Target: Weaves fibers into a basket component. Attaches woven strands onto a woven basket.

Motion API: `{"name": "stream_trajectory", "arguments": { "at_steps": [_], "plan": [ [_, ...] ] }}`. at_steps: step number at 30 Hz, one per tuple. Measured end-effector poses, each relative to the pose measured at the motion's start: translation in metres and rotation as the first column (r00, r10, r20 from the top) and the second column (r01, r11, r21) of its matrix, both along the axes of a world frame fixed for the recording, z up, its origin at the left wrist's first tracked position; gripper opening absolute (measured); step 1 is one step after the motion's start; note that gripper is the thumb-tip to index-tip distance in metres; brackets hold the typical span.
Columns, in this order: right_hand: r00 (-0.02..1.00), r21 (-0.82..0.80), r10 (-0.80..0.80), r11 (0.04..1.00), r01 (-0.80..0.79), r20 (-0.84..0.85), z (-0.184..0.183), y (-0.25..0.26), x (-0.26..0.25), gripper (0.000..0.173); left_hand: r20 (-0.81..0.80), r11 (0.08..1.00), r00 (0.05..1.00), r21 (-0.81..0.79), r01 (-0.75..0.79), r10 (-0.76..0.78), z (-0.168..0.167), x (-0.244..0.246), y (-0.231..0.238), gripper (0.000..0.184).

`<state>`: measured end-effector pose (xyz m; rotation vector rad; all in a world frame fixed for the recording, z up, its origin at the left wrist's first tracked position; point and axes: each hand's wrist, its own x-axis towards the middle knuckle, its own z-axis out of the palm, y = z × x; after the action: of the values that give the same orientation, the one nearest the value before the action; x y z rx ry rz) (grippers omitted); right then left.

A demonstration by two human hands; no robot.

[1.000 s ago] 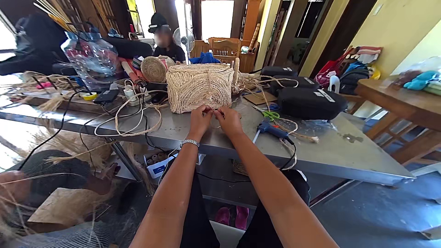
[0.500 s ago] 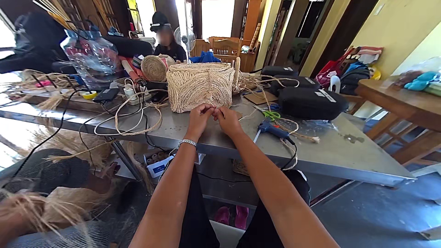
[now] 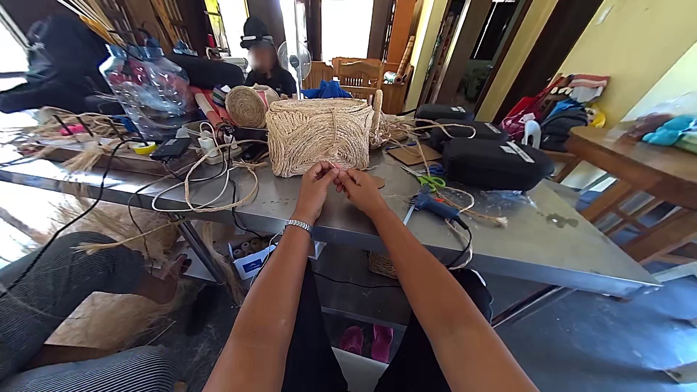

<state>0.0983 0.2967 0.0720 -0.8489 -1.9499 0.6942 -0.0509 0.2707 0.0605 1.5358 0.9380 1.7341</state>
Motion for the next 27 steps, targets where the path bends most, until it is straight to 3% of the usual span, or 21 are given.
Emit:
{"name": "stream_trajectory", "arguments": {
  "at_steps": [4, 7, 9, 13, 17, 22, 27],
  "plan": [
    [0.979, 0.045, -0.11, 0.994, 0.104, 0.171, 0.001, -0.005, -0.001, 0.033, 0.059, 0.998, 0.996, 0.008, -0.065, 0.064, -0.005, -0.006, 0.017, 0.012],
    [0.973, 0.12, -0.223, 0.969, 0.214, 0.064, -0.001, -0.004, 0.003, 0.032, -0.019, 0.993, 0.993, -0.027, -0.119, 0.119, -0.005, -0.003, 0.014, 0.012],
    [0.978, 0.142, -0.206, 0.967, 0.21, -0.042, -0.003, 0.0, 0.004, 0.034, -0.124, 0.991, 0.987, -0.069, -0.111, 0.102, 0.0, 0.003, -0.003, 0.012],
    [0.99, -0.058, -0.04, 0.998, 0.032, -0.134, 0.001, -0.002, 0.0, 0.037, -0.205, 0.997, 0.977, -0.049, -0.063, 0.051, 0.003, 0.007, -0.015, 0.009],
    [0.993, -0.096, -0.048, 0.995, 0.037, -0.11, -0.001, 0.001, 0.001, 0.032, -0.183, 0.997, 0.981, -0.018, -0.074, 0.07, 0.002, 0.005, -0.012, 0.011],
    [0.985, -0.021, -0.163, 0.987, 0.162, -0.064, -0.001, -0.001, 0.002, 0.025, -0.191, 0.995, 0.977, -0.015, -0.094, 0.09, 0.001, 0.005, -0.012, 0.01],
    [0.969, 0.066, -0.242, 0.967, 0.244, -0.046, 0.004, -0.01, 0.003, 0.02, -0.211, 0.988, 0.968, -0.047, -0.146, 0.132, 0.0, 0.005, -0.012, 0.021]
  ]
}}
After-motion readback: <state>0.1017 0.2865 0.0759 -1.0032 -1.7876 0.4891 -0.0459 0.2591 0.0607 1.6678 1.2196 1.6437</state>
